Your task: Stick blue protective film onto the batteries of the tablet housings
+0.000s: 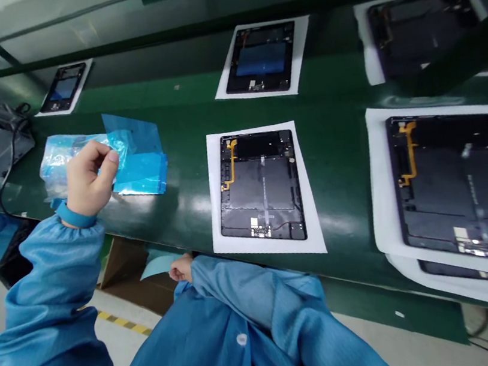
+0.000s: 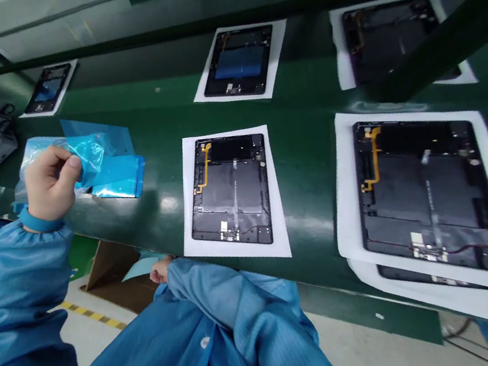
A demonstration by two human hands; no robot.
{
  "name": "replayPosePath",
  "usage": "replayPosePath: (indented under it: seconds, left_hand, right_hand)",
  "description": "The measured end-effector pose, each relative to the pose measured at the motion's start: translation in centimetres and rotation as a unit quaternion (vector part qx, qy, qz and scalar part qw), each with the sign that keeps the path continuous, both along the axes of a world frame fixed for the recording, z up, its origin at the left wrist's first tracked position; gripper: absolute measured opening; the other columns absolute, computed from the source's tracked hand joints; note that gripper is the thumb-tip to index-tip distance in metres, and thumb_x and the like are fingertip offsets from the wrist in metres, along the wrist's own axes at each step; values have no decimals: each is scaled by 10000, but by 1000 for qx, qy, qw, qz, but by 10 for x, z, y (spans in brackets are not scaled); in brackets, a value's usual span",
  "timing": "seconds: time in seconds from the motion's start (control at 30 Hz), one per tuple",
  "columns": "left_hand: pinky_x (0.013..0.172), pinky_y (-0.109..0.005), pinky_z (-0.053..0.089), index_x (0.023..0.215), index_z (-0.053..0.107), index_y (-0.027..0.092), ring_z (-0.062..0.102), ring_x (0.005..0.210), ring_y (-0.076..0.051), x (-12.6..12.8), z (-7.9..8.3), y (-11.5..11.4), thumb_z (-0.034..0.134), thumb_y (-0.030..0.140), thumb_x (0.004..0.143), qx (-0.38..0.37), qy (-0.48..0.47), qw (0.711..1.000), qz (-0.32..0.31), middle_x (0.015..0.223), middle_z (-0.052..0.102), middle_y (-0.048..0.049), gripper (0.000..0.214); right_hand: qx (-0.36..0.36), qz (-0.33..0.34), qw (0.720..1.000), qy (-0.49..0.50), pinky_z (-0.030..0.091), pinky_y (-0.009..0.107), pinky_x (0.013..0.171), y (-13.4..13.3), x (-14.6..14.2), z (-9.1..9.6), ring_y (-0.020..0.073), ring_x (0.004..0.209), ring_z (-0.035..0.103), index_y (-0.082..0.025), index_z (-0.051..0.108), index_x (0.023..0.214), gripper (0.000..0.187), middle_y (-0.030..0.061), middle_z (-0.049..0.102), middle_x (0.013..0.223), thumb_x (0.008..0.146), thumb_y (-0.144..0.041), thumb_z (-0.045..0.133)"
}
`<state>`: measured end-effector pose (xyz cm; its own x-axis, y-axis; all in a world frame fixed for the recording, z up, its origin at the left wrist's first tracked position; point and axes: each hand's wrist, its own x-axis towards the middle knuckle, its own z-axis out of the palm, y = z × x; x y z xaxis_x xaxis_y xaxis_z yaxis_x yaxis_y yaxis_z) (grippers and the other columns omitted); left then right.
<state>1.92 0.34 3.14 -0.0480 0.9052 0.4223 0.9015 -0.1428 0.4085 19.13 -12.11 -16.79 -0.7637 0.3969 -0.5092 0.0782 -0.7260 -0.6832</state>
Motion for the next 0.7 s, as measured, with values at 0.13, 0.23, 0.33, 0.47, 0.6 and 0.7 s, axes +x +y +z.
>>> replayPosePath:
  seconds: [0.13, 0.23, 0.33, 0.47, 0.6, 0.7]
  left_hand:
    - [574, -266, 371, 760, 522, 210, 402, 572, -103, 8, 0, -8, 545, 415, 913, 1, 17, 1000, -10, 628, 503, 25, 257]
    - [591, -274, 383, 771, 520, 211, 436, 588, -104, 22, 2, -24, 558, 310, 924, 13, 37, 997, -62, 663, 512, 23, 186]
    - [609, -301, 410, 795, 506, 229, 483, 626, -128, 51, 1, -45, 564, 211, 916, 18, 82, 988, -130, 697, 535, 10, 136]
    - [569, -341, 401, 803, 530, 255, 487, 604, -159, 99, -12, -62, 579, 194, 886, 31, 163, 955, -245, 674, 580, -2, 114]
    - [526, -361, 320, 652, 500, 237, 422, 538, -153, 137, -32, -59, 617, 218, 868, 107, 217, 919, -312, 584, 527, 5, 247]
    - [521, -355, 300, 655, 539, 223, 403, 523, -146, 154, -38, -53, 637, 206, 868, 136, 216, 912, -321, 557, 501, 14, 235]
  right_hand:
    - [-5, 35, 999, -21, 580, 314, 704, 0, 5, 14, 139, 795, 650, -155, 653, 1117, 282, 47, 678, 977, 984, -399, 610]
    - [21, 48, 999, -8, 549, 310, 622, -5, 36, 51, 149, 646, 622, -217, 703, 910, 89, -1, 650, 723, 903, -304, 690]
    - [197, -5, 979, 45, 572, 346, 746, 8, 88, 102, 172, 727, 670, -315, 757, 924, 78, -17, 729, 818, 863, -318, 710]
    - [384, -217, 895, -64, 594, 340, 742, 53, 143, 149, 171, 738, 697, -270, 746, 1016, 182, 21, 758, 887, 892, -390, 690]
    - [420, -224, 871, -118, 607, 314, 691, 85, 160, 158, 163, 679, 707, -233, 731, 1011, 257, 19, 765, 867, 851, -434, 748]
    - [509, -228, 813, -166, 584, 270, 657, 90, 166, 159, 136, 632, 684, -225, 714, 900, 122, -7, 741, 766, 917, -343, 689]
